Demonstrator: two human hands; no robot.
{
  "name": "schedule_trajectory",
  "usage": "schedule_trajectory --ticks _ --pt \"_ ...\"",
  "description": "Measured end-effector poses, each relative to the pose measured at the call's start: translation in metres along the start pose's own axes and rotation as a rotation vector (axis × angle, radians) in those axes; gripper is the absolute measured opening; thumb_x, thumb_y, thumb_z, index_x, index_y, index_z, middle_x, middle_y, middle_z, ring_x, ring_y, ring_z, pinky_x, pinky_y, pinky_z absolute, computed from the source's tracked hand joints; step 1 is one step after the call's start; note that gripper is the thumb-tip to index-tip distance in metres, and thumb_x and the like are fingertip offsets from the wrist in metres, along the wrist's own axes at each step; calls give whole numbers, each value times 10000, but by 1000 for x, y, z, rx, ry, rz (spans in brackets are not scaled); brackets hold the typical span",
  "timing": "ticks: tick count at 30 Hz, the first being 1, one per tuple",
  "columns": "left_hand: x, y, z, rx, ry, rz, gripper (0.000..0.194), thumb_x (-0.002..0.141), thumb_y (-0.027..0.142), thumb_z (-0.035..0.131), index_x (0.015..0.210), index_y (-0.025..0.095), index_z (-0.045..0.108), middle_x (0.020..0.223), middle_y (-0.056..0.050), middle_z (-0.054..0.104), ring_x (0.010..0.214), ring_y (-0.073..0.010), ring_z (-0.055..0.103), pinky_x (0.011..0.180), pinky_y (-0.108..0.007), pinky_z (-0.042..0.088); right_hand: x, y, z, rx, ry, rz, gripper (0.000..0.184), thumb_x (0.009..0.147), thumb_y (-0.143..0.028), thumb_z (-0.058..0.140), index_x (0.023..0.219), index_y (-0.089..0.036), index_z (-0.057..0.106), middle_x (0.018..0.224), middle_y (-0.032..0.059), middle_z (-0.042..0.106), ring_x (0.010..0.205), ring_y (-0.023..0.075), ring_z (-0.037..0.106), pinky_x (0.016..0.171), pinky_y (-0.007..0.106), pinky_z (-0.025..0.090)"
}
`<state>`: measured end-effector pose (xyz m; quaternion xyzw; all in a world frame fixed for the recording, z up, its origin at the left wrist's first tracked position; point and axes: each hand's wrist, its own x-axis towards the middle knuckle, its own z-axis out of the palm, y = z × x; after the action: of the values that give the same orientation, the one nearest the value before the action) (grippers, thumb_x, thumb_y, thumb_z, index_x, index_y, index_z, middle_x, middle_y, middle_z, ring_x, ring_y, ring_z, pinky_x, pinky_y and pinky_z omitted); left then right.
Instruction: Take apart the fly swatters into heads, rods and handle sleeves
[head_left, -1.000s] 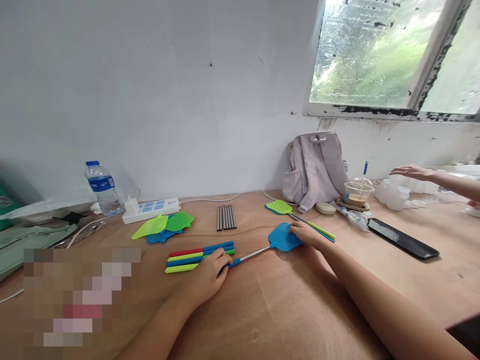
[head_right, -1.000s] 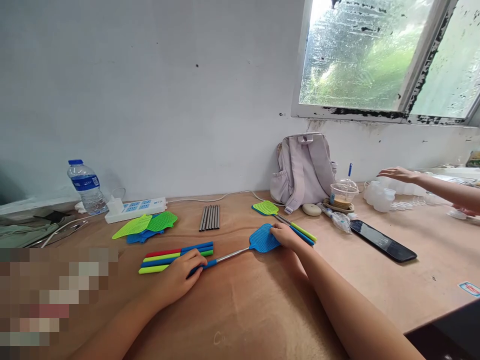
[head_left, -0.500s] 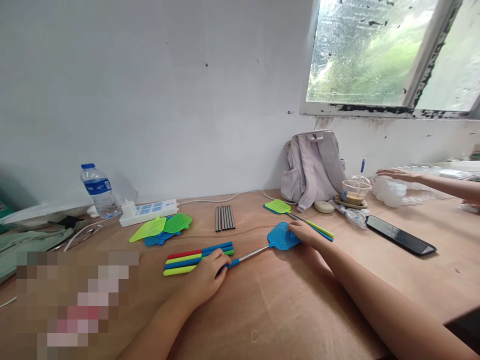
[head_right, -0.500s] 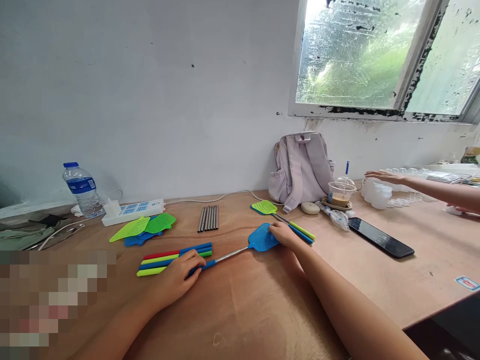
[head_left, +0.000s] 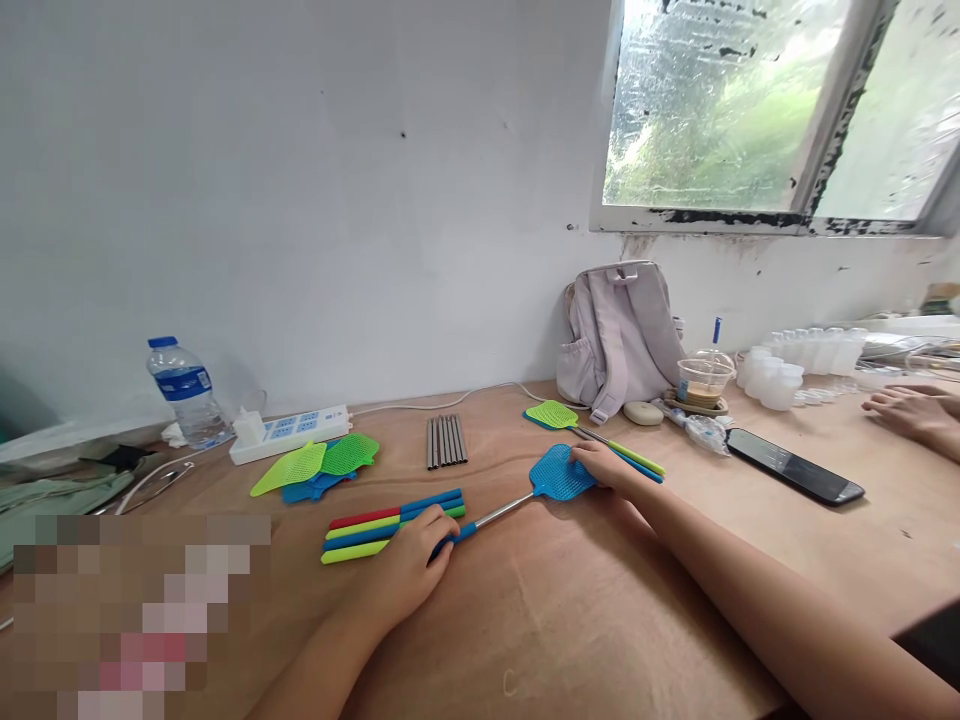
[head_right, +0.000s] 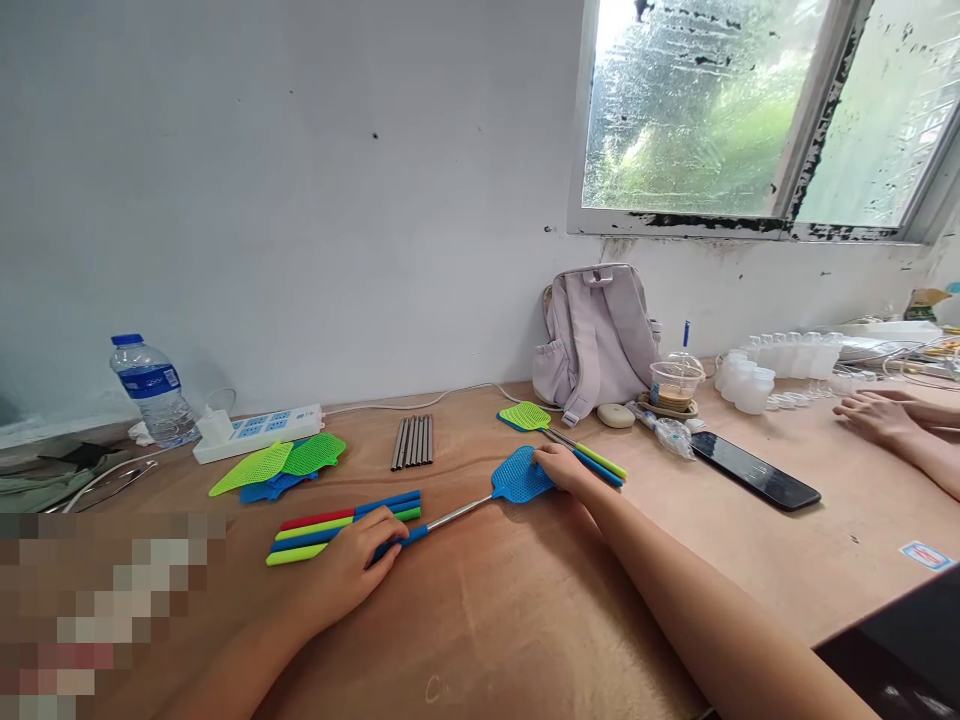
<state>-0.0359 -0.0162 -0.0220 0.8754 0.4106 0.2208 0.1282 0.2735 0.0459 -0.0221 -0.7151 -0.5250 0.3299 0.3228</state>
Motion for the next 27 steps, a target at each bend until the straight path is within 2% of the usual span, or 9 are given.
schedule_trajectory --ticks 7,13,21,27 --pt "0 -3 0 -10 -30 -9 166 816 181 426 877 205 578 930 -44 571 826 -172 565 737 -297 448 -4 1 -1 36 -3 21 155 738 -246 473 817 -176 586 589 -26 466 478 84 402 400 176 291" --pt "1 -5 2 3 -45 -17 240 826 200 436 1001 211 600 955 -45 570 840 -168 575 759 -286 452 -4 3 -3 85 -14 45 197 738 -281 478 871 -184 586 628 -11 501 522 97 444 452 189 352" --pt "2 0 -1 76 -103 -58 264 831 206 426 1008 200 622 959 -58 582 855 -187 585 767 -298 458 -11 -3 0 149 -48 7 162 747 -291 443 798 -178 546 518 -60 362 410 73 343 365 179 267" --pt "1 1 1 93 -98 -56 267 855 208 377 989 198 609 964 -57 568 863 -186 582 775 -308 458 -17 -7 1 177 -74 -45 120 737 -268 457 799 -185 517 529 -67 376 416 71 389 354 165 275"
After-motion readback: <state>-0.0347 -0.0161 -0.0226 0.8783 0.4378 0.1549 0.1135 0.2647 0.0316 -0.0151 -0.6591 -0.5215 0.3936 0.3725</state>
